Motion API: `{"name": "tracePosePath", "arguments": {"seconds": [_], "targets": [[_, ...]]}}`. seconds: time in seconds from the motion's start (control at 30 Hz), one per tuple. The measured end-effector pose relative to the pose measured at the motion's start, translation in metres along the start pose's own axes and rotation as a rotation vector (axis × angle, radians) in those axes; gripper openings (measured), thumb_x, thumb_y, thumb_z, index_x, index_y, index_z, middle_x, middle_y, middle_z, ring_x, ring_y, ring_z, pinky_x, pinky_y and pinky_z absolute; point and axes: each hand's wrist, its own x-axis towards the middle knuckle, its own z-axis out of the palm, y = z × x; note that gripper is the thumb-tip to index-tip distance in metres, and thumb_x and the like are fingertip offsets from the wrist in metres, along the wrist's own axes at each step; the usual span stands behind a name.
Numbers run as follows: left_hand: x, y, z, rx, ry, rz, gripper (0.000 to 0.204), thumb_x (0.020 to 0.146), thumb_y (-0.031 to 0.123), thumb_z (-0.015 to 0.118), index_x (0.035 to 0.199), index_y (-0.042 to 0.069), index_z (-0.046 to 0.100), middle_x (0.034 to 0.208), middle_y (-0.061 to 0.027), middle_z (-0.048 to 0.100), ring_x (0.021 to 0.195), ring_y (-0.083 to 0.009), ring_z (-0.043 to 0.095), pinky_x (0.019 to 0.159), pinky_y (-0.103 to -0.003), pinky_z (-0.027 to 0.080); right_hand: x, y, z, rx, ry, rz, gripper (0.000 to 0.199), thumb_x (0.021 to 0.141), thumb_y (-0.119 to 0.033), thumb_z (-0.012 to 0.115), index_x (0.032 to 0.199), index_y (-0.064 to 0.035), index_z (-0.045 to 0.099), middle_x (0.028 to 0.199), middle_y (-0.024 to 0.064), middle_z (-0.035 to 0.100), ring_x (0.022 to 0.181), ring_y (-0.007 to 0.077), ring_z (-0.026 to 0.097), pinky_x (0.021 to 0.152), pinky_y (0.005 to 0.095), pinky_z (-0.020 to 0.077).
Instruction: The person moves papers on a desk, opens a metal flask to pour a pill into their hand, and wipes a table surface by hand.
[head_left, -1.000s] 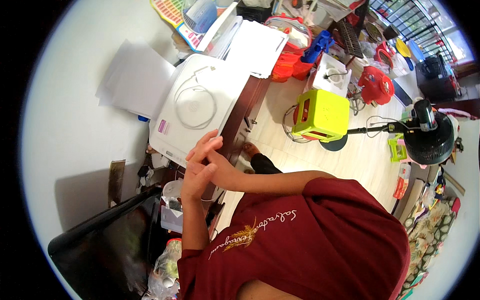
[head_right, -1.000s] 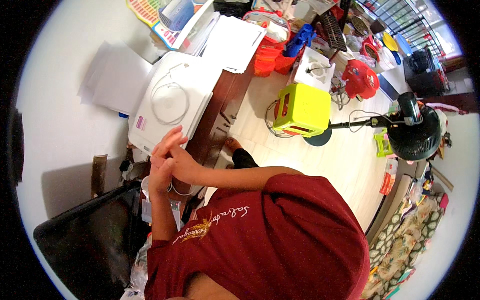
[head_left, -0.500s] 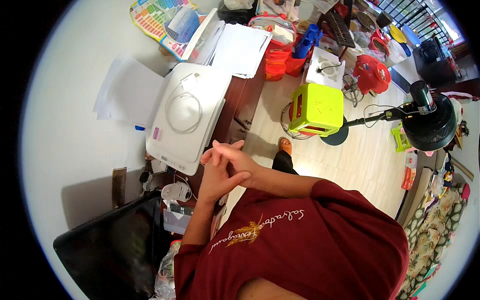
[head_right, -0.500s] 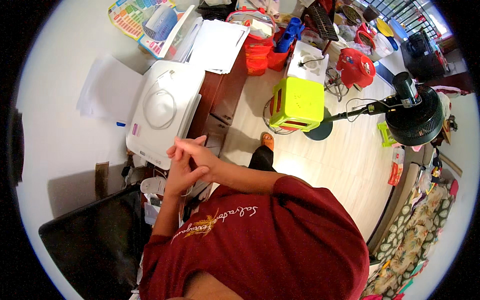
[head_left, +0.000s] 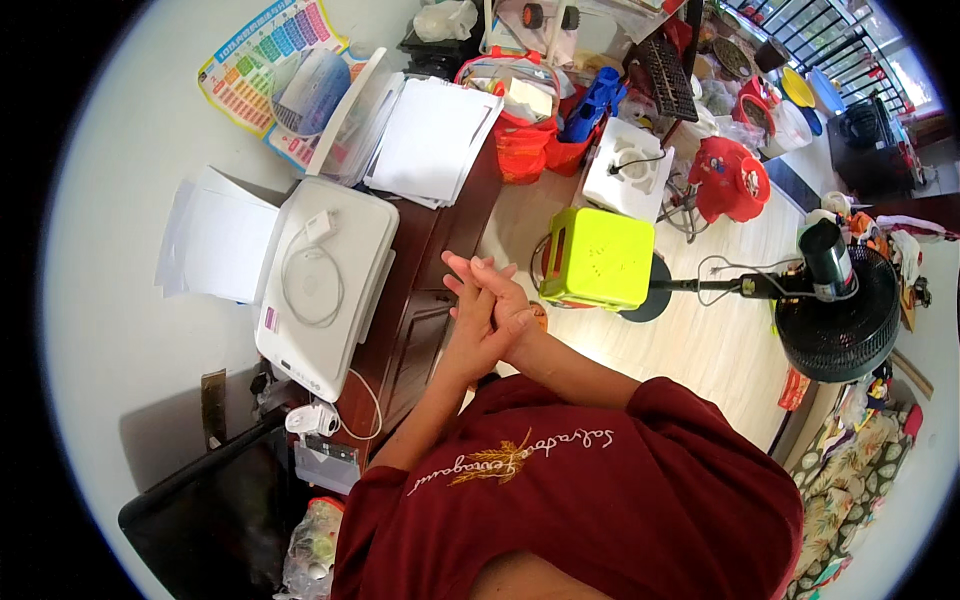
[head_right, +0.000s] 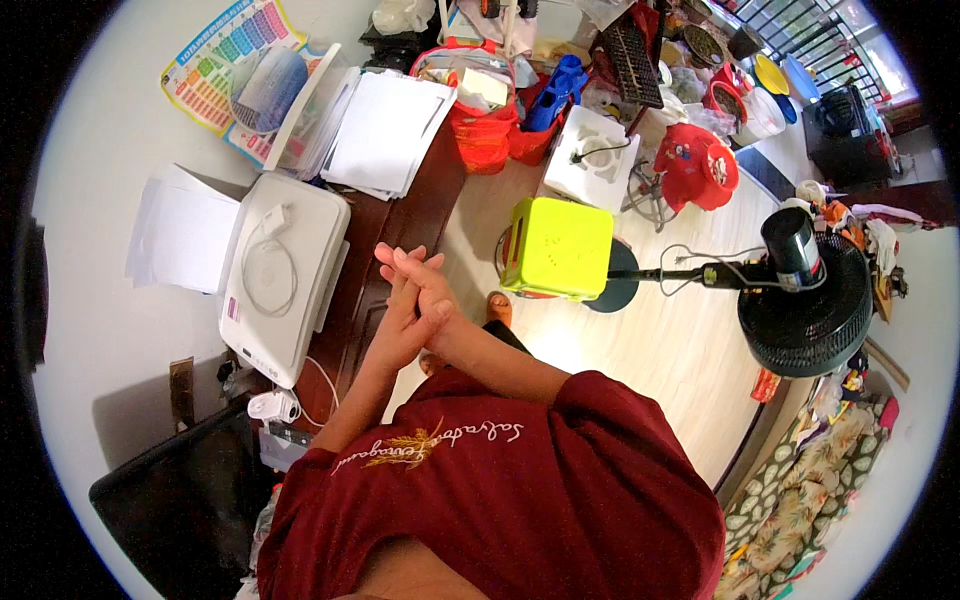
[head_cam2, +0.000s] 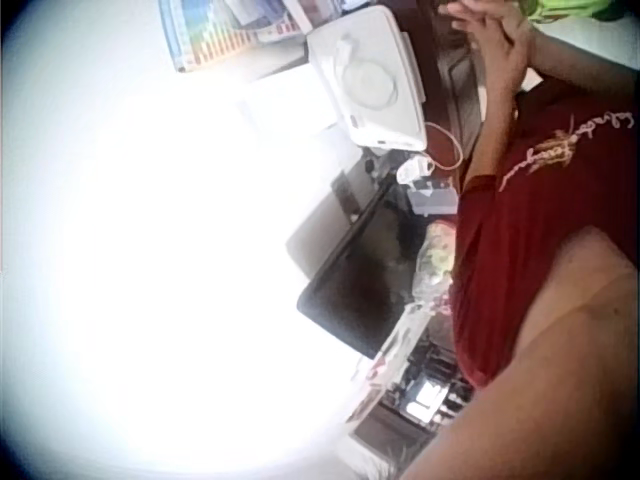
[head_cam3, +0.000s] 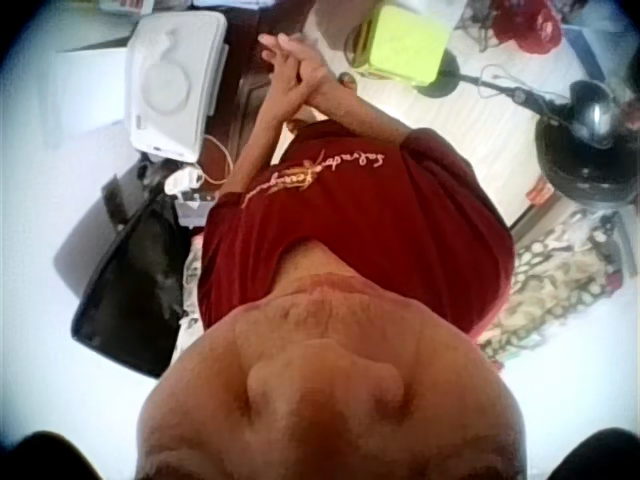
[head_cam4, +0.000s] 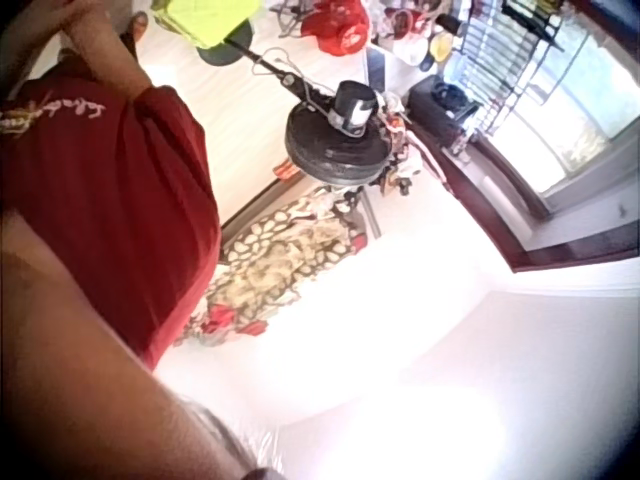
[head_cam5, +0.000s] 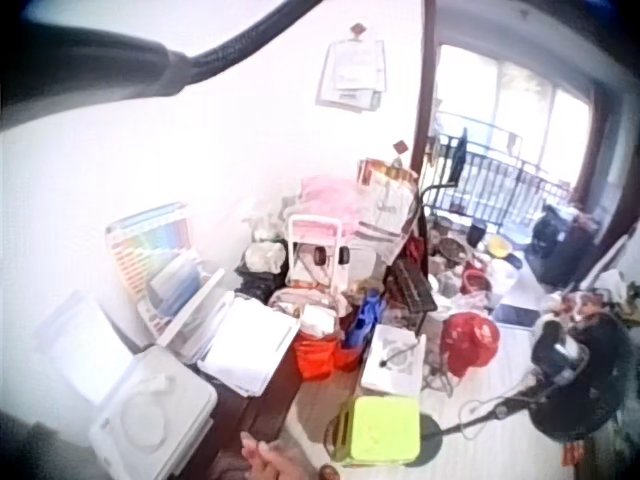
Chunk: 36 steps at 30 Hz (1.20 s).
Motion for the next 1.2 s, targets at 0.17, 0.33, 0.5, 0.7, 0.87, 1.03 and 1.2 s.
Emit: {"name": "tracePosePath", "arguments": {"seconds": [0.17,0.33,0.5,0.7,0.87,1.03,1.2], "targets": [[0.036,0.01,0.025,-0.025,0.004,0.019,0.061,0.086,0.026,0.052,0.135,-0.004,0.03,0.143,-0.0242,0.019,0.135,-0.0327,0.015,0.108,-0.039,0.016,0.027,-0.027,-0.043,0.031,-0.096,-0.052,0.053,0.085,-0.046,0.053,0.125,-0.0128,0.049,0.135,-0.001,0.041,0.119,0.0179,0.039,0.094,0.0367,0.0316],[0.051,0.013,0.039,0.039,0.075,0.004,0.056,0.088,0.023,0.051,0.133,-0.005,0.032,0.141,-0.0247,0.024,0.134,-0.0334,0.02,0.108,-0.039,0.017,0.037,-0.047,-0.046,0.037,0.042,-0.12,0.046,0.085,-0.041,0.055,0.121,-0.0122,0.051,0.129,0.0003,0.046,0.115,0.0147,0.041,0.089,0.0318,0.0318],[0.035,0.004,0.047,0.202,-0.055,0.097,0.051,0.083,0.019,0.055,0.129,0.002,0.041,0.136,-0.0208,0.036,0.127,-0.0354,0.033,0.104,-0.042,0.025,0.074,-0.106,-0.089,-0.022,0.318,-0.402,0.054,0.083,-0.042,0.055,0.131,-0.02,0.043,0.129,-0.003,0.042,0.109,0.0125,0.034,0.087,0.0315,0.0258],[0.047,-0.058,0.045,0.762,-0.178,0.069,0.047,0.077,0.018,0.058,0.121,0.005,0.05,0.128,-0.0188,0.043,0.122,-0.037,0.035,0.099,-0.055,0.024,0.109,-0.063,-0.125,-1.354,0.122,-0.527,0.06,0.088,-0.049,0.044,0.133,-0.0086,0.039,0.136,0.0178,0.036,0.125,0.0321,0.033,0.103,0.0424,0.024],[0.05,-0.137,0.059,1.07,-0.411,0.221,0.05,0.078,0.027,0.055,0.124,0.009,0.049,0.127,-0.0198,0.043,0.12,-0.0413,0.034,0.098,-0.058,0.021,0.104,-0.005,-0.119,-1.171,0.086,0.161,0.067,0.087,-0.052,0.044,0.132,-0.0024,0.039,0.133,0.0221,0.04,0.122,0.0339,0.04,0.101,0.0402,0.0298],[0.056,-0.137,0.051,1.105,-0.689,0.09,0.047,0.078,0.027,0.056,0.122,0.01,0.05,0.124,-0.017,0.047,0.119,-0.0368,0.038,0.097,-0.054,0.027,0.111,0.006,-0.101,-1.143,0.148,0.321,0.069,0.086,-0.053,0.043,0.132,-0.0022,0.039,0.132,0.0217,0.042,0.12,0.033,0.042,0.1,0.0383,0.0315],[0.059,-0.176,0.026,0.945,-0.705,0.044,0.045,0.079,0.027,0.055,0.12,0.009,0.052,0.121,-0.0171,0.049,0.117,-0.0361,0.04,0.096,-0.051,0.029,0.137,0.023,-0.076,-1.418,0.128,0.245,0.066,0.084,-0.053,0.044,0.13,-0.0046,0.043,0.131,0.0218,0.042,0.119,0.0389,0.041,0.1,0.0422,0.0322]]}}
